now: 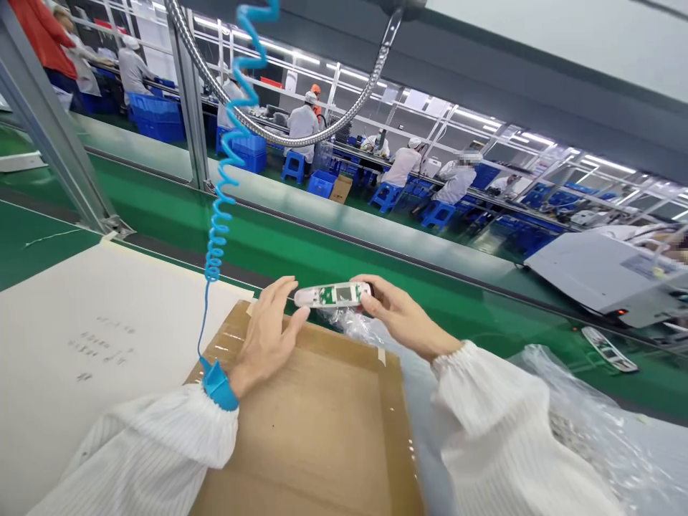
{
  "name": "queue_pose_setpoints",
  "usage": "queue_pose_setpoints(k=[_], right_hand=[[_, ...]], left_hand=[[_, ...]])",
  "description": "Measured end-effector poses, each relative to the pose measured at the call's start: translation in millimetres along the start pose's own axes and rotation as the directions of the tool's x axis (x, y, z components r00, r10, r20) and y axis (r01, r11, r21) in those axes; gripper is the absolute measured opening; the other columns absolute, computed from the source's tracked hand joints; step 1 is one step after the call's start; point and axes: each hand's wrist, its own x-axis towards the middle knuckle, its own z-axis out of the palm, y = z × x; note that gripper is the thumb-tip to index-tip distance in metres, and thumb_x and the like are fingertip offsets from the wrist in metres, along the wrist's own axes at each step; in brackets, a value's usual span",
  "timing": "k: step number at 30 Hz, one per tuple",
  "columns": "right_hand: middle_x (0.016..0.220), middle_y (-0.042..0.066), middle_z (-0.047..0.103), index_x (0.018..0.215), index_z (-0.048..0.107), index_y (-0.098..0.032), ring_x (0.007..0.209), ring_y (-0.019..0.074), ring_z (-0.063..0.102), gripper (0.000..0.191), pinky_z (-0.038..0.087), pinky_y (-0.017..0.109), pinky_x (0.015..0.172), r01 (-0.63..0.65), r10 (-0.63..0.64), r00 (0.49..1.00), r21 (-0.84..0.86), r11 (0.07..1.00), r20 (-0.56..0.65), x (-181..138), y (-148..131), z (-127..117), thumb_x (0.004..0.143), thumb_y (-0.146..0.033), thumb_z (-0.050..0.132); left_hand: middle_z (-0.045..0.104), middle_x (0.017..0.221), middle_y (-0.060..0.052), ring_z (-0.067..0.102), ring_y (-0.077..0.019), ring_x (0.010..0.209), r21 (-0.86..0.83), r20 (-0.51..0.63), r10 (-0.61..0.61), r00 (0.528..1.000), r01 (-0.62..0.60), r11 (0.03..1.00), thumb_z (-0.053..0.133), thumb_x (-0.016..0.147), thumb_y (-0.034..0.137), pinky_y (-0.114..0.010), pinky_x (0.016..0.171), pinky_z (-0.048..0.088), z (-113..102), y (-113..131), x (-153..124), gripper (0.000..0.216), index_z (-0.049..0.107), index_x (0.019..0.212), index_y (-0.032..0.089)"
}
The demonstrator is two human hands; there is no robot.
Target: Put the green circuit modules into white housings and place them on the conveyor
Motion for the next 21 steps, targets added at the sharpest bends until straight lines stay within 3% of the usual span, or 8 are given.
queue_pose_setpoints(k=[2, 3, 6, 9, 12, 16, 18, 21], right_hand=[[0.106, 0.007, 0.069, 0.116, 0.063, -0.025, 0.094, 0.0241, 0.064, 0.044, 0.052, 0.039, 0.085, 0.026, -0.03, 0.997, 0.064, 0.998, 0.068, -25, -9, 8, 0.088, -0.059, 0.059], [0.108, 0.007, 0.069, 0.116, 0.064, -0.026, 0.096, 0.0245, 0.064, 0.042, 0.051, 0.039, 0.085, 0.021, -0.025, 0.997, 0.061, 0.998, 0.079, -34, -10, 12, 0.089, -0.058, 0.058], [0.113, 0.006, 0.069, 0.116, 0.063, -0.028, 0.1, 0.0249, 0.063, 0.037, 0.049, 0.041, 0.089, 0.016, -0.021, 0.998, -0.073, 0.997, -0.067, -52, 1, 25, 0.093, -0.055, 0.054], [0.114, 0.006, 0.067, 0.11, 0.065, -0.029, 0.101, 0.0252, 0.061, 0.025, 0.047, 0.042, 0.089, 0.073, -0.15, 0.956, -0.29, 0.954, -0.253, -58, 15, 37, 0.096, -0.046, 0.053], [0.106, 0.006, 0.068, 0.098, 0.066, -0.028, 0.097, 0.0254, 0.061, 0.014, 0.043, 0.041, 0.084, 0.158, -0.303, 0.929, -0.513, 0.844, -0.214, -55, 22, 50, 0.096, -0.037, 0.055], [0.094, 0.003, 0.072, 0.085, 0.063, -0.025, 0.088, 0.0233, 0.061, 0.016, 0.034, 0.043, 0.086, 0.126, -0.405, 0.895, -0.766, 0.63, -0.186, -48, 20, 67, 0.098, -0.026, 0.054], [0.092, 0.002, 0.072, 0.081, 0.06, -0.024, 0.09, 0.0225, 0.061, 0.02, 0.033, 0.042, 0.087, 0.15, -0.416, 0.893, -0.759, 0.633, -0.171, -45, 16, 74, 0.099, -0.027, 0.051], [0.092, 0.003, 0.07, 0.082, 0.056, -0.024, 0.087, 0.0208, 0.06, 0.021, 0.036, 0.038, 0.084, 0.176, -0.371, 0.908, -0.624, 0.762, -0.196, -37, 15, 76, 0.1, -0.033, 0.048]], left_hand=[[0.06, 0.136, -0.01, 0.055, -0.0258, 0.125, -0.114, 0.198, -0.011, 0.98, 0.035, 0.993, 0.054, 0.093, 0.038, -0.04, 0.104, 0.044, -1, 10, -3, 0.042, 0.056, 0.131, 0.022], [0.068, 0.124, -0.008, 0.063, -0.0242, 0.111, -0.155, 0.336, -0.029, 0.941, 0.086, 0.984, 0.055, 0.092, 0.039, -0.037, 0.094, 0.049, -2, 14, -5, 0.036, 0.062, 0.124, 0.022], [0.074, 0.084, -0.003, 0.066, -0.0192, 0.072, -0.156, 0.576, -0.091, 0.812, 0.219, 0.963, 0.053, 0.091, 0.036, -0.029, 0.067, 0.05, 0, 22, -11, 0.025, 0.073, 0.098, 0.022], [0.075, 0.085, -0.004, 0.067, -0.0207, 0.077, -0.126, 0.479, -0.104, 0.872, 0.185, 0.975, 0.055, 0.088, 0.035, -0.029, 0.071, 0.05, 3, 22, -14, 0.025, 0.075, 0.099, 0.025], [0.076, 0.09, -0.005, 0.069, -0.0229, 0.086, -0.094, 0.416, -0.068, 0.907, 0.117, 0.989, 0.057, 0.088, 0.034, -0.031, 0.079, 0.049, 5, 19, -14, 0.024, 0.075, 0.102, 0.028], [0.076, 0.091, -0.005, 0.068, -0.0252, 0.085, 0.053, 0.402, -0.138, 0.905, 0.127, 0.99, 0.053, 0.09, 0.032, -0.033, 0.074, 0.045, 6, 18, -13, 0.023, 0.074, 0.099, 0.029], [0.075, 0.089, -0.006, 0.068, -0.0266, 0.084, 0.121, 0.363, -0.219, 0.906, 0.187, 0.975, 0.053, 0.091, 0.034, -0.033, 0.071, 0.043, 6, 16, -11, 0.021, 0.073, 0.098, 0.028], [0.073, 0.086, -0.008, 0.067, -0.0251, 0.082, 0.094, 0.203, -0.352, 0.914, 0.34, 0.936, 0.052, 0.092, 0.035, -0.033, 0.07, 0.041, 5, 10, -5, 0.021, 0.07, 0.096, 0.023]])
